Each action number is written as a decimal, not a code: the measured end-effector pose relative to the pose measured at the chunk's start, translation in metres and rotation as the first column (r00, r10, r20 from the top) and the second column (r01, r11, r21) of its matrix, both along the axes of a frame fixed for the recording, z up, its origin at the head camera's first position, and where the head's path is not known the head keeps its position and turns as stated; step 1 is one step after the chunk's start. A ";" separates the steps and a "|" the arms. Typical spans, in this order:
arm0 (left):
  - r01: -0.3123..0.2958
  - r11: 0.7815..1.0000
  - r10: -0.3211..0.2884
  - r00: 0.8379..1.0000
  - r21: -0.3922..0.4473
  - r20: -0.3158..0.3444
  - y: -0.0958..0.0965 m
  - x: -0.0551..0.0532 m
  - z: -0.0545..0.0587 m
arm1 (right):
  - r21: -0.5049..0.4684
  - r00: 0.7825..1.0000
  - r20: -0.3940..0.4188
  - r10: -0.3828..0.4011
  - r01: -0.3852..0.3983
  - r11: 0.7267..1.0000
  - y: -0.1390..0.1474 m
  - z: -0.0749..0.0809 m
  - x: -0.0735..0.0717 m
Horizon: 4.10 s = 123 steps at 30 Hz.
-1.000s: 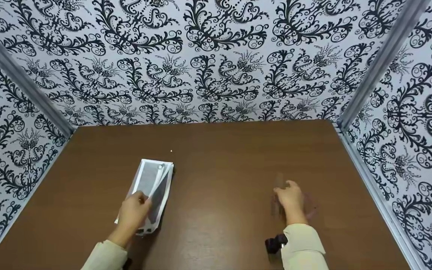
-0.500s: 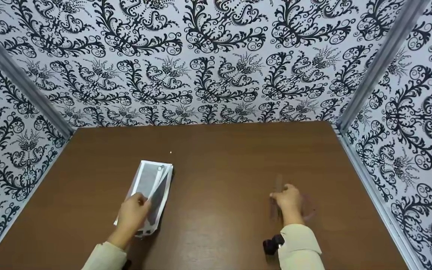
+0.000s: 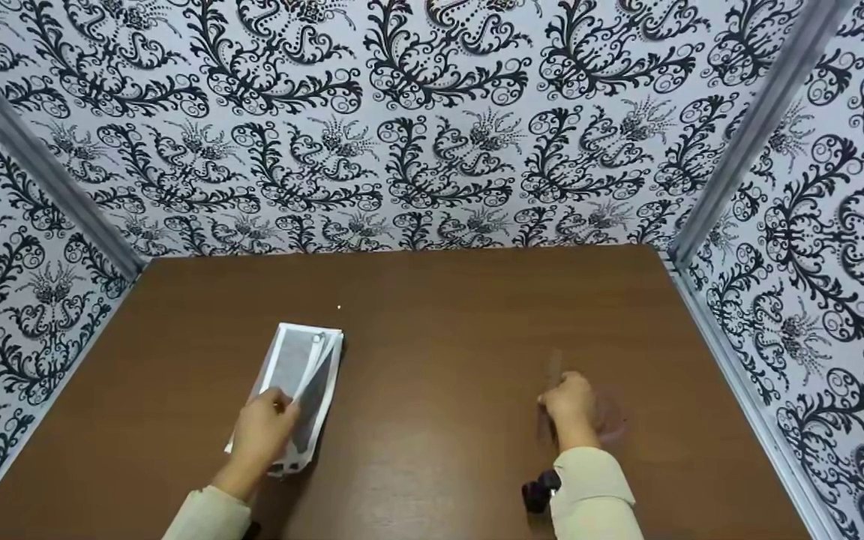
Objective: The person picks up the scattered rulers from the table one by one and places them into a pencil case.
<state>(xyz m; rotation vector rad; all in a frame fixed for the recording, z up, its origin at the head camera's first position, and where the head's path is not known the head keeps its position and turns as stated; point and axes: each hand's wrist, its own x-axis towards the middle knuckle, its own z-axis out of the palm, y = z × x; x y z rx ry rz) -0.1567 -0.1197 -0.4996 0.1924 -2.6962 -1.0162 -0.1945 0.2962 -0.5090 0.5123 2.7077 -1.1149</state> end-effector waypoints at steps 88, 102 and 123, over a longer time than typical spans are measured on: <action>-0.026 0.999 0.027 1.000 0.042 -0.001 -0.001 -0.001 0.004 | -0.737 0.924 -0.076 -0.376 0.202 0.645 -0.058 -0.020 0.002; -0.044 0.999 0.044 0.997 0.005 -0.056 0.001 -0.002 0.002 | -0.768 0.938 -0.060 -0.341 0.175 0.616 -0.092 -0.015 -0.006; -0.041 0.999 0.041 0.999 0.018 -0.007 0.001 -0.003 0.002 | -0.771 0.960 -0.076 -0.269 0.115 0.627 -0.141 -0.013 -0.018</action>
